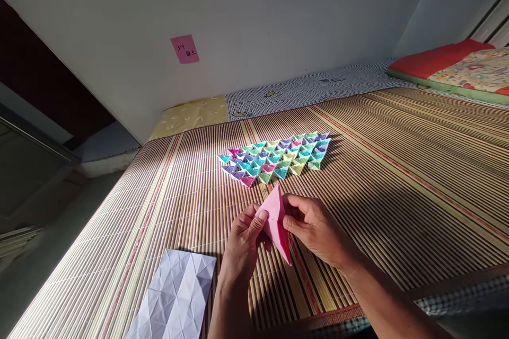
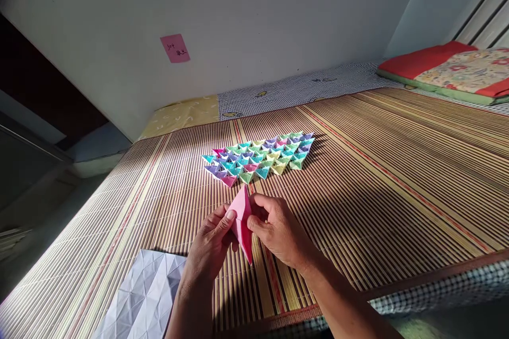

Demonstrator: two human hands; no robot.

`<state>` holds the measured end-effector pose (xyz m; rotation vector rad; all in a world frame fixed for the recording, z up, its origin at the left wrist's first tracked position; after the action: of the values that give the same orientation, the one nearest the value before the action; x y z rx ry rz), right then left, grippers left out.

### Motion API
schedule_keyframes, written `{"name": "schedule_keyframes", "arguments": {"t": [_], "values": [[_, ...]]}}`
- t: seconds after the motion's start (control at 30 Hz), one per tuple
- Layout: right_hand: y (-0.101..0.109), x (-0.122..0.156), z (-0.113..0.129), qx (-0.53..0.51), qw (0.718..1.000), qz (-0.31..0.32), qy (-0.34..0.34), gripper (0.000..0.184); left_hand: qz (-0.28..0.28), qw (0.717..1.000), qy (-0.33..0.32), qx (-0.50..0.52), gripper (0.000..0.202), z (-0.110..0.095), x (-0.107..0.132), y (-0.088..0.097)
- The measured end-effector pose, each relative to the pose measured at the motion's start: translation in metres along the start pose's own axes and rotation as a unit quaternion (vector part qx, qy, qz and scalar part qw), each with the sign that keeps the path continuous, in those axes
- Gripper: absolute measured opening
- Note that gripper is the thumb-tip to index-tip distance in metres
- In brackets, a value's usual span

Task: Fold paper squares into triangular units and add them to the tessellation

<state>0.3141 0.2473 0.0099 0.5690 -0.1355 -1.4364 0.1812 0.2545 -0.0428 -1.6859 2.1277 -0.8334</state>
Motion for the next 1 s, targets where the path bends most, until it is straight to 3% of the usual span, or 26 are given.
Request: {"name": "schedule_keyframes", "arguments": {"t": [0.07,0.2,0.3,0.37,0.43,0.63,0.83,1.0], "values": [[0.002,0.001,0.002,0.050,0.998,-0.030,0.010,0.012,-0.023,1.000,-0.012,0.007,0.035,-0.002,0.001,0.002],[0.015,0.005,0.009,0.189,0.964,-0.176,0.058,0.018,-0.063,0.996,-0.046,-0.041,0.045,-0.012,0.006,0.003],[0.014,0.008,0.012,0.262,0.934,-0.218,0.104,0.019,-0.012,0.997,-0.032,-0.068,0.066,-0.012,0.007,-0.012],[0.008,0.009,0.012,0.285,0.929,-0.200,0.124,0.017,0.032,0.998,-0.017,-0.047,0.076,-0.008,0.007,-0.023],[0.002,0.008,0.010,0.286,0.934,-0.171,0.131,0.017,0.041,0.999,-0.023,-0.025,0.074,-0.006,0.006,-0.026],[0.001,0.006,0.003,0.193,0.964,-0.159,0.096,0.029,-0.015,0.994,-0.100,-0.044,0.050,-0.011,0.003,-0.010],[0.001,0.002,-0.002,0.074,0.991,-0.107,0.035,0.019,-0.068,0.995,-0.072,-0.025,0.041,-0.008,0.001,-0.012],[0.001,0.000,-0.010,-0.024,0.998,-0.054,-0.018,0.015,-0.073,0.995,-0.073,0.015,0.031,-0.012,0.001,-0.005]]}}
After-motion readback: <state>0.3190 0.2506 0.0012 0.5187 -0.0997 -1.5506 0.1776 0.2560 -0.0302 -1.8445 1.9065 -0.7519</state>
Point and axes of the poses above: each hand's wrist, its own x-axis away from the middle knuckle, its own y-axis out of the back of the hand, z = x × y, the point moved 7 cm from there along -x, towards the middle knuckle, and after that the axes turned 14 degrees about x, right-handed, at the moved point
